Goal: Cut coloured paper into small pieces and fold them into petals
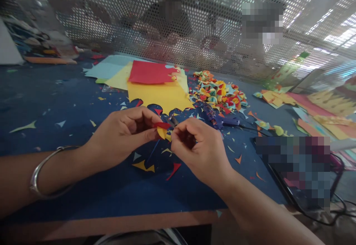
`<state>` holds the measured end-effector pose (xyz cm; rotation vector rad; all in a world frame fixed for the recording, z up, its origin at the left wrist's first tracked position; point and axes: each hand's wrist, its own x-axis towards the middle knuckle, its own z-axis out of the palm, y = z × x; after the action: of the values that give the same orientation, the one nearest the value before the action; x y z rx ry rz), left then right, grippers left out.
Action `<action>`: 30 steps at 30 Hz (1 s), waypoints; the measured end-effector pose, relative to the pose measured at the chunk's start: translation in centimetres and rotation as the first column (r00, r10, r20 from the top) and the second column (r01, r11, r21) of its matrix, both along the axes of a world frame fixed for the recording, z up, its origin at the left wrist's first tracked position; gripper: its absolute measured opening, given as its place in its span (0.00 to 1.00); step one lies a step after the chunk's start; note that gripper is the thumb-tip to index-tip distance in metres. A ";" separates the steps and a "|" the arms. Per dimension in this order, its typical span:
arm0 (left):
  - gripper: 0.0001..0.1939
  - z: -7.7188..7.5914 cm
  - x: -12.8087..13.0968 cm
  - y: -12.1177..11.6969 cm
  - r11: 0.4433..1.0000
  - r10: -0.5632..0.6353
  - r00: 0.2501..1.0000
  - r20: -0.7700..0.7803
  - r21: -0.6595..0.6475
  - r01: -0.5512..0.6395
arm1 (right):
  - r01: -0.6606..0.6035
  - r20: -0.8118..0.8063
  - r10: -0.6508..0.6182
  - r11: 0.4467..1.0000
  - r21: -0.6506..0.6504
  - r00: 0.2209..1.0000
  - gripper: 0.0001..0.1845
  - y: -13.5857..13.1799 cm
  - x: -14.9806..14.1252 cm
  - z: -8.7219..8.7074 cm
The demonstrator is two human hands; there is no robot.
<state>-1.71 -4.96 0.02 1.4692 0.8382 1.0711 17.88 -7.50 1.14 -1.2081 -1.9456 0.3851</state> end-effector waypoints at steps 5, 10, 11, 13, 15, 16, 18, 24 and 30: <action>0.05 -0.2 0.0 0.4 0.998 -0.002 1.000 0.029 -0.062 0.004 | 0.017 0.082 -0.012 0.998 -0.060 0.997 0.08 0.4 0.6 -0.2; 0.07 -0.5 0.1 0.5 0.984 0.022 0.998 0.056 -0.176 -0.012 | -0.017 0.129 0.025 0.998 -0.063 0.991 0.05 0.5 0.6 -0.6; 0.07 -0.5 0.1 0.5 0.981 0.025 0.998 0.058 -0.195 -0.013 | -0.026 0.127 0.031 0.999 -0.047 0.991 0.04 0.5 0.6 -0.7; 0.07 -0.5 0.1 0.5 0.976 0.021 0.999 0.049 -0.216 -0.010 | -0.042 0.122 0.044 0.999 -0.015 0.992 0.05 0.4 0.5 -0.8; 0.06 -0.4 0.2 0.4 0.975 0.011 1.000 0.029 -0.223 -0.004 | -0.053 0.116 0.051 0.999 0.009 0.992 0.07 0.4 0.5 -0.8; 0.06 -0.4 0.2 0.3 0.975 0.003 1.000 0.018 -0.224 0.001 | -0.057 0.113 0.054 0.998 0.019 0.992 0.07 0.4 0.6 -0.8; 0.06 -0.2 0.2 0.2 0.974 -0.015 1.000 0.001 -0.228 0.015 | -0.074 0.107 0.070 0.997 0.036 0.992 0.06 0.3 0.6 -0.9; 0.06 -0.2 0.2 0.1 0.953 -0.066 0.998 0.023 -0.296 0.069 | -0.112 0.119 0.100 0.988 0.103 0.988 0.02 0.2 0.6 -0.8; 0.09 0.2 0.1 -0.1 0.931 -0.075 0.995 0.061 -0.354 0.091 | -0.071 0.069 0.067 0.996 0.050 0.995 0.04 0.0 0.5 -0.5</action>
<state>-1.63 -5.06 0.23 1.1585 0.8778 0.8346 18.42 -7.48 0.67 -1.1356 -2.0463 0.3305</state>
